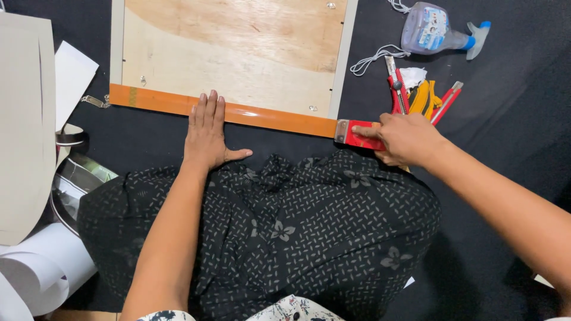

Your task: Applying adhesive tape to the back edges of a picture frame to seal the backing board.

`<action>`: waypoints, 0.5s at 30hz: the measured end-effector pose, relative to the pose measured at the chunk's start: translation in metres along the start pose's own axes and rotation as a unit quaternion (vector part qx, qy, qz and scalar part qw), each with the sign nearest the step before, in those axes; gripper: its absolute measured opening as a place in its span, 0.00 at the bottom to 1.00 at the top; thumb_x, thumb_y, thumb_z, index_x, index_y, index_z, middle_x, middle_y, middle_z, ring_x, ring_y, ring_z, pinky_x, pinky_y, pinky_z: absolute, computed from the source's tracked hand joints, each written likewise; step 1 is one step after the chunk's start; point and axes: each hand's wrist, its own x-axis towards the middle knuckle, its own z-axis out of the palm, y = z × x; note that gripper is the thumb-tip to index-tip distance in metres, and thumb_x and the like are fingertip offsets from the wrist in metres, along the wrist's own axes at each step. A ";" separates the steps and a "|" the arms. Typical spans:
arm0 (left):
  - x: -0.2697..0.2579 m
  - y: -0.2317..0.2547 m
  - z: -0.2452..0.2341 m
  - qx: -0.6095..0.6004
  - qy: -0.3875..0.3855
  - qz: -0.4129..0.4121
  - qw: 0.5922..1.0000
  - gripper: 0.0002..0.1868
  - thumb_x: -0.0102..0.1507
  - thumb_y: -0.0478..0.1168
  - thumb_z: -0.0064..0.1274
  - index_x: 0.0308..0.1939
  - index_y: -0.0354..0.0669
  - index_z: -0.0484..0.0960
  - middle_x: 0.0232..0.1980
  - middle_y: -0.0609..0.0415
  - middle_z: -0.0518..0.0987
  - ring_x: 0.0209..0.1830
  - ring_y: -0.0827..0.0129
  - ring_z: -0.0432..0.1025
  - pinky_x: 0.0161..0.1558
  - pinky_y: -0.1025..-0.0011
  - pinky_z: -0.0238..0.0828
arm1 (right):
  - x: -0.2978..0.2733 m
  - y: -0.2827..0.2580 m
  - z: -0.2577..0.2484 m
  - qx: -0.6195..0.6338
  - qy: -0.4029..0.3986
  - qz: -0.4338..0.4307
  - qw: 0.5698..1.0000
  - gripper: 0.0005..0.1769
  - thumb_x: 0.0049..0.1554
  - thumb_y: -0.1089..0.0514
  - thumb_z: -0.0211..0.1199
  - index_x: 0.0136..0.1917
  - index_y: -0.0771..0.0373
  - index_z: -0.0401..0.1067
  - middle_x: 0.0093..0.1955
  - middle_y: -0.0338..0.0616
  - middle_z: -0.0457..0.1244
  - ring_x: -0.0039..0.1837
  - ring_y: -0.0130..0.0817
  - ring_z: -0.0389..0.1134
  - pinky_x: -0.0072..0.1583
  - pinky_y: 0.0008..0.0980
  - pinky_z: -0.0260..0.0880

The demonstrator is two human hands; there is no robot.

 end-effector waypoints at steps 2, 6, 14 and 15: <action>0.000 0.000 0.000 0.000 -0.001 -0.001 1.000 0.79 0.42 0.87 0.48 0.83 0.50 0.33 0.85 0.53 0.29 0.85 0.57 0.22 0.80 0.56 0.12 | 0.001 0.000 -0.002 0.001 -0.005 -0.002 1.000 0.41 0.50 0.28 0.59 0.76 0.15 0.54 0.51 0.33 0.65 0.54 0.30 0.72 0.54 0.30 0.76; 0.000 0.000 0.001 0.003 0.001 -0.003 1.000 0.78 0.42 0.86 0.49 0.83 0.49 0.33 0.85 0.54 0.28 0.85 0.57 0.22 0.80 0.56 0.12 | -0.001 -0.003 -0.020 0.015 -0.036 -0.001 0.999 0.41 0.52 0.31 0.59 0.78 0.20 0.55 0.53 0.35 0.66 0.56 0.32 0.72 0.56 0.31 0.76; 0.001 0.000 -0.001 0.004 -0.006 -0.004 1.000 0.79 0.41 0.86 0.49 0.83 0.48 0.34 0.85 0.53 0.29 0.85 0.57 0.22 0.81 0.56 0.13 | 0.002 -0.007 -0.039 0.047 -0.067 -0.001 0.997 0.40 0.52 0.35 0.64 0.77 0.24 0.59 0.54 0.39 0.68 0.57 0.37 0.74 0.57 0.36 0.76; 0.001 0.000 -0.001 0.004 -0.005 -0.003 1.000 0.79 0.41 0.86 0.49 0.83 0.48 0.34 0.85 0.53 0.29 0.85 0.57 0.22 0.81 0.56 0.13 | 0.001 -0.008 -0.044 0.047 -0.067 0.000 0.997 0.40 0.52 0.35 0.64 0.77 0.24 0.59 0.54 0.39 0.68 0.57 0.37 0.74 0.57 0.36 0.76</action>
